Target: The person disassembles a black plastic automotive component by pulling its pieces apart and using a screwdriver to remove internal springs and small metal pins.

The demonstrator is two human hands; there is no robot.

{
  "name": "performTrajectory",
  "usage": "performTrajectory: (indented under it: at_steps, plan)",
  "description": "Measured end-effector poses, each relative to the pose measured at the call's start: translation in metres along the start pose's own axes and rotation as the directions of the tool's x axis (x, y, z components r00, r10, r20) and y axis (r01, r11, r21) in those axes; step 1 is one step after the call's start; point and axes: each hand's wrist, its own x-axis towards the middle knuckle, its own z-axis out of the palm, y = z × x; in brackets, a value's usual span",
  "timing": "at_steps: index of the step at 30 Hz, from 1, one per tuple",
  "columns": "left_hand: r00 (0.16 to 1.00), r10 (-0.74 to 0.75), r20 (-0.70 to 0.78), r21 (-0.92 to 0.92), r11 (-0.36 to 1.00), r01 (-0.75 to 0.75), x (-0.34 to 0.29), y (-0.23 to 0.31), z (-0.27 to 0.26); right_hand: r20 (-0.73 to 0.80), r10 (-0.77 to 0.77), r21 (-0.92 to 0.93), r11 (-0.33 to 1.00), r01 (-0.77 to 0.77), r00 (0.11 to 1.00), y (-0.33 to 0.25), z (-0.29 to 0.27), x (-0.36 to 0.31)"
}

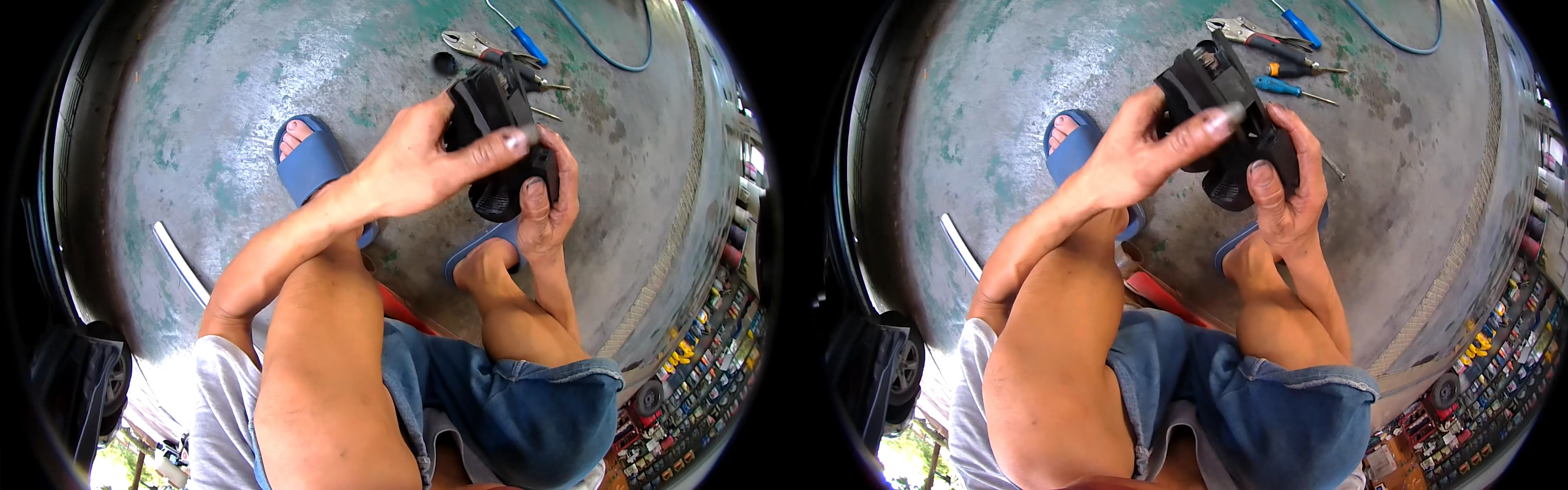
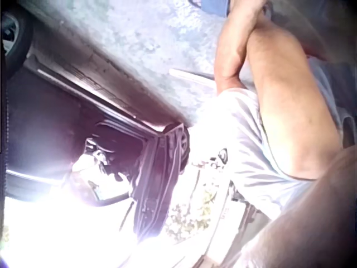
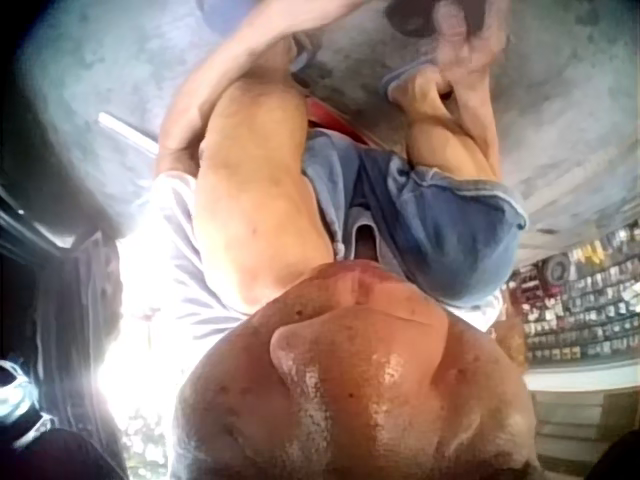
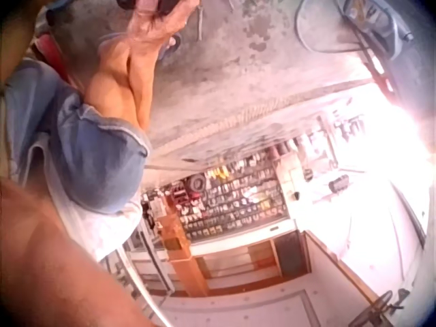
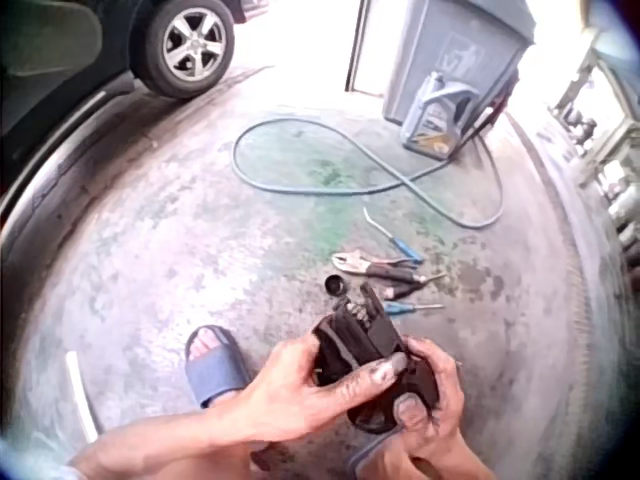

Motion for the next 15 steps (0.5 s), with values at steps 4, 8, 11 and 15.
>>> performTrajectory:
  at_steps: [4, 8, 11, 15]
  plan:
    - [0.997, -0.013, 0.082, 0.081, 0.997, 0.006, 0.010, -0.014, -0.021, -0.025, 0.187, 0.060, 0.981, -0.185, 0.982, -0.003, -0.001, 0.002]
    - [0.991, -0.105, 0.084, -0.141, 0.983, 0.117, 0.007, -0.015, -0.014, -0.008, 0.445, 0.407, 0.819, -0.404, 0.895, 0.002, -0.002, 0.002]
    - [0.976, -0.209, 0.052, -0.156, 0.964, 0.215, 0.010, -0.028, -0.018, 0.161, 0.545, 0.594, 0.613, -0.522, 0.823, -0.011, 0.000, 0.006]
    - [0.958, -0.274, 0.086, -0.235, 0.929, 0.287, 0.015, -0.041, -0.019, 0.226, 0.641, 0.624, 0.483, -0.615, 0.733, -0.007, -0.002, 0.005]
